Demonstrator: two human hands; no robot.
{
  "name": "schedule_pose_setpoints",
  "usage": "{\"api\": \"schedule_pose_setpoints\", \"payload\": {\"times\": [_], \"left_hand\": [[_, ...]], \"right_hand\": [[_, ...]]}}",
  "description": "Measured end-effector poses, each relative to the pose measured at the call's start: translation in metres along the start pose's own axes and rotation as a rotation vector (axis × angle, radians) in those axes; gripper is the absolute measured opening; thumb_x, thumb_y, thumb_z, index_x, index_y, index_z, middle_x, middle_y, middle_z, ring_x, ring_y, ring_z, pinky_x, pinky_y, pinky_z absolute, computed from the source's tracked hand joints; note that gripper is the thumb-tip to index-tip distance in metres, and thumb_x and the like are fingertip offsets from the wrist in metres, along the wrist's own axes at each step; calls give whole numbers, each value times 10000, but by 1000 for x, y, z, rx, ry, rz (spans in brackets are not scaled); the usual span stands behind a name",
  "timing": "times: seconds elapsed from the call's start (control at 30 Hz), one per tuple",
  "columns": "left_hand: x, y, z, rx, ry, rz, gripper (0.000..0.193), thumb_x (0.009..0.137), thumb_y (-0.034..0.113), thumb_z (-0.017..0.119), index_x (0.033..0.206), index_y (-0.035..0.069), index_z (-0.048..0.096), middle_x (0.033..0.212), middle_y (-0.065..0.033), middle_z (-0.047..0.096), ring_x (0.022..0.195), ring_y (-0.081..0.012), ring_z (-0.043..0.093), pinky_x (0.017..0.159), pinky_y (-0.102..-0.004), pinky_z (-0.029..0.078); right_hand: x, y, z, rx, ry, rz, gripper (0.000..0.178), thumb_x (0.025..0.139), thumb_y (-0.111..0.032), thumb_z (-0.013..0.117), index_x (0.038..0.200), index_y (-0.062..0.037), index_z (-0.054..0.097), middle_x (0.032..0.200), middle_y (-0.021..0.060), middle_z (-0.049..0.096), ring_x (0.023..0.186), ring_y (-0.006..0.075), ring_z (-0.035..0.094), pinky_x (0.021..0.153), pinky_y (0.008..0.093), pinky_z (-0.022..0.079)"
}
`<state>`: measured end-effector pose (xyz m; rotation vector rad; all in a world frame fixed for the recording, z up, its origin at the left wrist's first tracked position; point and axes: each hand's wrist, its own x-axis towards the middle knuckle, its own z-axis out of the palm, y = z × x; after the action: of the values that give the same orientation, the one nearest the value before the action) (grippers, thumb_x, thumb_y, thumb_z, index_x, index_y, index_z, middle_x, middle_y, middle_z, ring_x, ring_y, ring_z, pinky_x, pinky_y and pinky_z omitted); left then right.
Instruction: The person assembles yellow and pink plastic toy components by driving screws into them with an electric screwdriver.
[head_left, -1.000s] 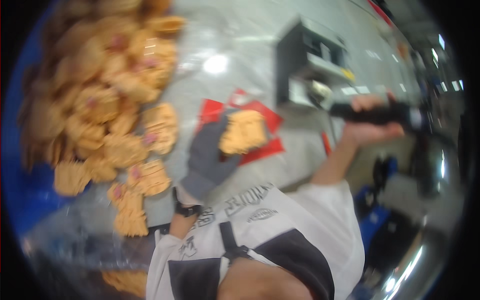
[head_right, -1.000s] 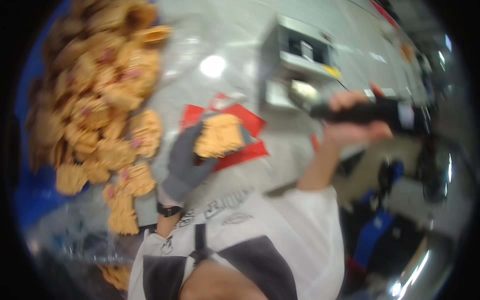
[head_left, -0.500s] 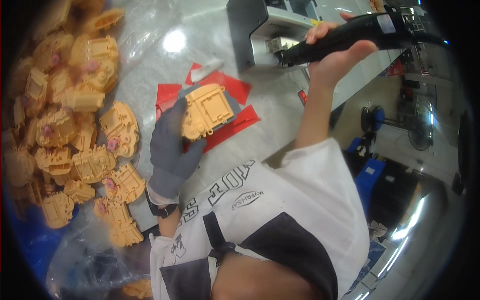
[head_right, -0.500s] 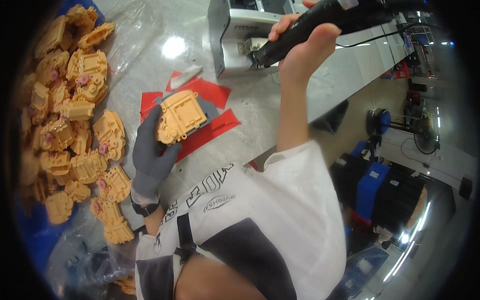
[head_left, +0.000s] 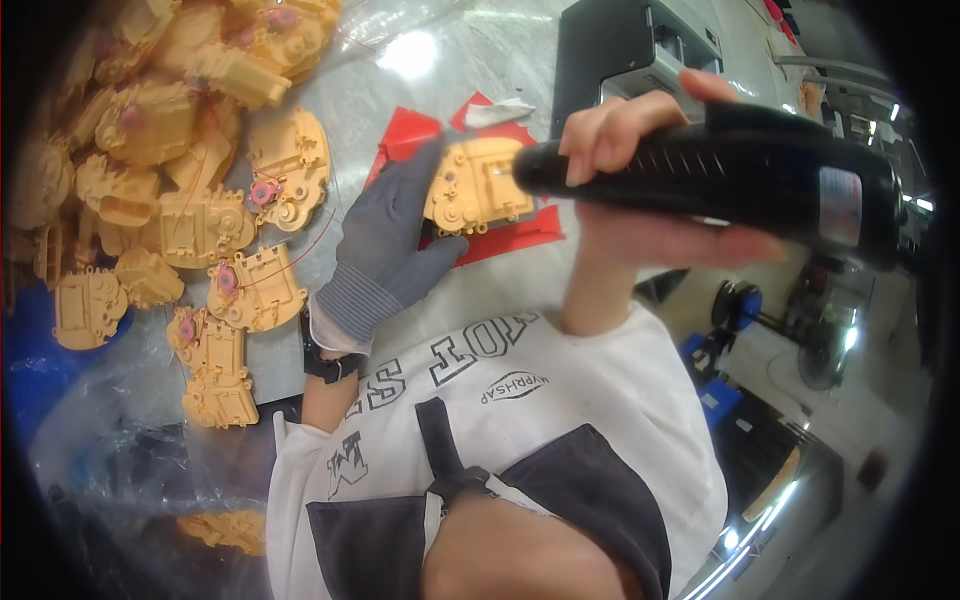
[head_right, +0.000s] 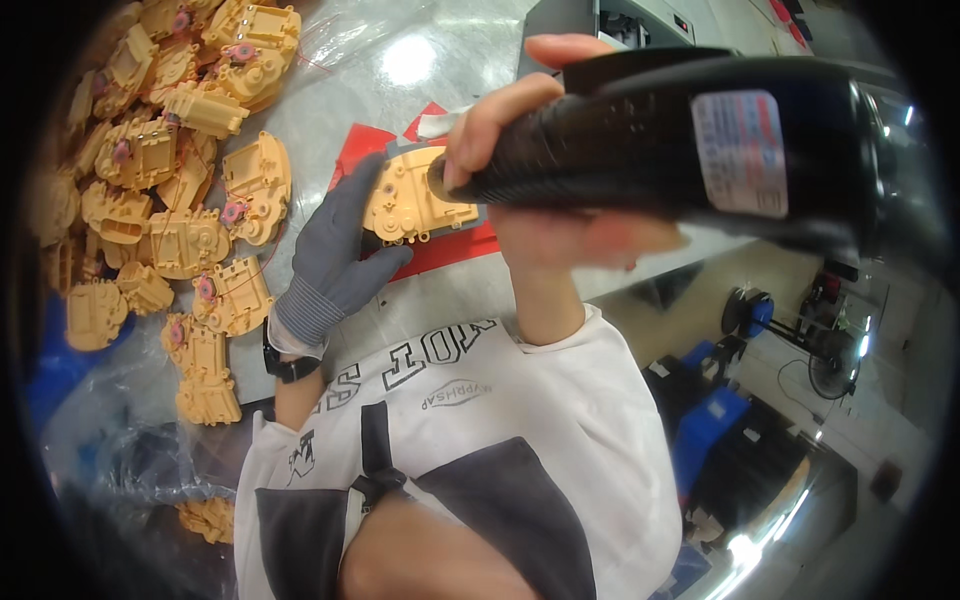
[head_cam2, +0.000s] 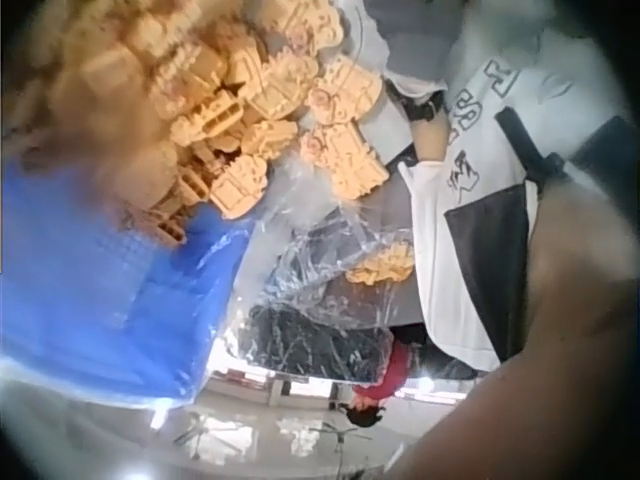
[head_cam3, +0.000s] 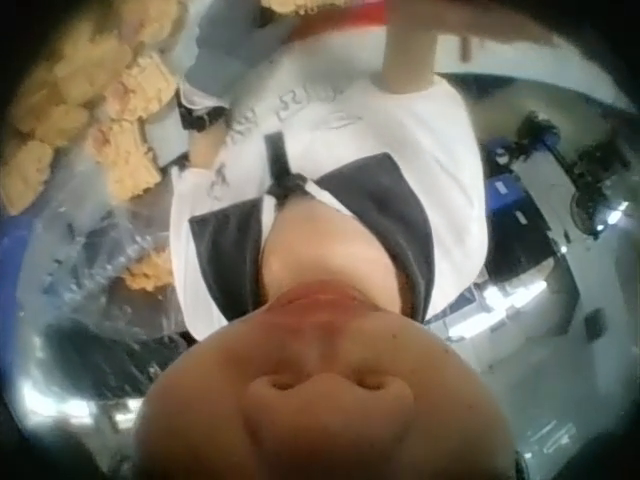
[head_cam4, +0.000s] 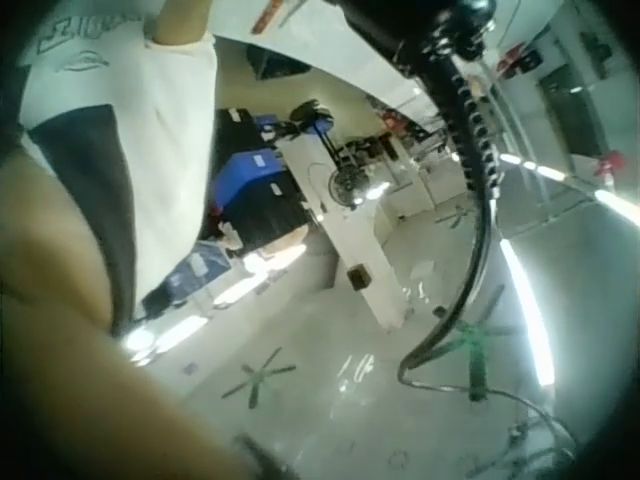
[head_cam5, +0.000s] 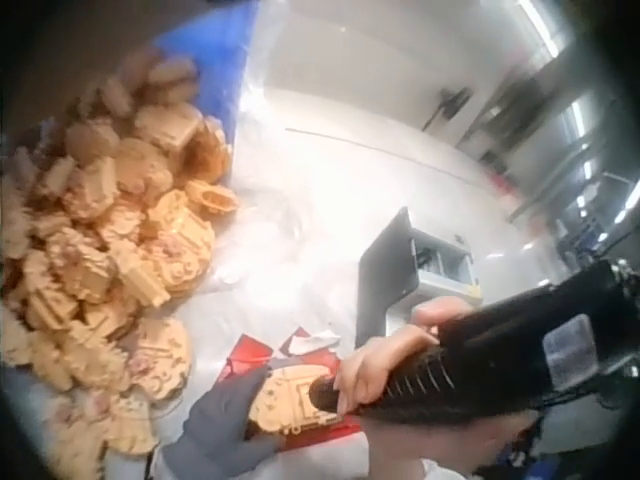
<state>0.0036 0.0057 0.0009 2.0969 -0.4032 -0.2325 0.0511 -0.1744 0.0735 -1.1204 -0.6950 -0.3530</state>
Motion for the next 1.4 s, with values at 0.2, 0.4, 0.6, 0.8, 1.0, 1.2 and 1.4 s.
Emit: {"api": "schedule_pose_setpoints", "payload": {"times": [0.2, 0.4, 0.6, 0.8, 1.0, 1.2, 1.4], "left_hand": [[-3, 4, -4, -137, -4, -126, 827, 621, 143, 702, 1347, 167, 308, 1080, -168, 525, 994, -328, 531, 843, -373, 456], [-2, 5, -5, -52, 28, -25, 799, 636, 148, 724, 1333, 111, 336, 1174, -162, 514, 1022, -308, 548, 828, -356, 469], [-4, 3, -6, -116, 7, -62, 796, 631, 135, 728, 1329, 131, 345, 1133, -158, 527, 1023, -318, 544, 834, -366, 465], [-4, -2, -2, -113, 81, 5, 773, 606, 80, 707, 1294, 113, 356, 993, -156, 542, 930, -318, 550, 784, -376, 482], [9, 0, -7, -67, 1, -70, 806, 597, 68, 714, 1314, 121, 350, 1063, -158, 539, 962, -320, 550, 811, -388, 464], [1, 6, -5, 40, 195, 104, 737, 685, 277, 680, 1278, -9, 347, 958, -182, 540, 872, -333, 526, 811, -395, 432], [-6, 2, 21, -60, 270, 42, 506, 768, 291, 612, 1187, 54, 457, 960, -187, 553, 917, -348, 527, 793, -414, 444]], "right_hand": [[10, 21, 9, 23, -39, 25, 1028, 654, -864, 289, 1182, 15, 356, 636, 134, 514, 451, 208, 467, 453, 348, 412], [10, 32, 12, -4, -37, 42, 1028, 650, -875, 238, 1161, 8, 362, 616, 124, 506, 450, 198, 469, 449, 342, 418], [9, 43, 16, 9, -86, 82, 1018, 620, -887, 245, 1101, 0, 386, 602, 114, 503, 433, 188, 464, 430, 314, 424], [7, 49, 23, 45, -63, 147, 1023, 584, -895, 276, 1074, -8, 412, 603, 102, 512, 436, 182, 484, 419, 293, 429], [10, 53, 20, -8, -89, 127, 956, 583, -871, 334, 1042, -38, 429, 612, 81, 525, 459, 163, 513, 439, 274, 461], [1, 35, 38, -172, 281, 225, 876, 676, -779, 443, 1118, -25, 386, 640, 81, 535, 482, 163, 506, 445, 284, 439], [-16, -29, -2, -56, 574, -118, 852, 770, -750, 324, 1191, -11, 378, 605, 65, 481, 472, 164, 464, 487, 311, 422]]}}
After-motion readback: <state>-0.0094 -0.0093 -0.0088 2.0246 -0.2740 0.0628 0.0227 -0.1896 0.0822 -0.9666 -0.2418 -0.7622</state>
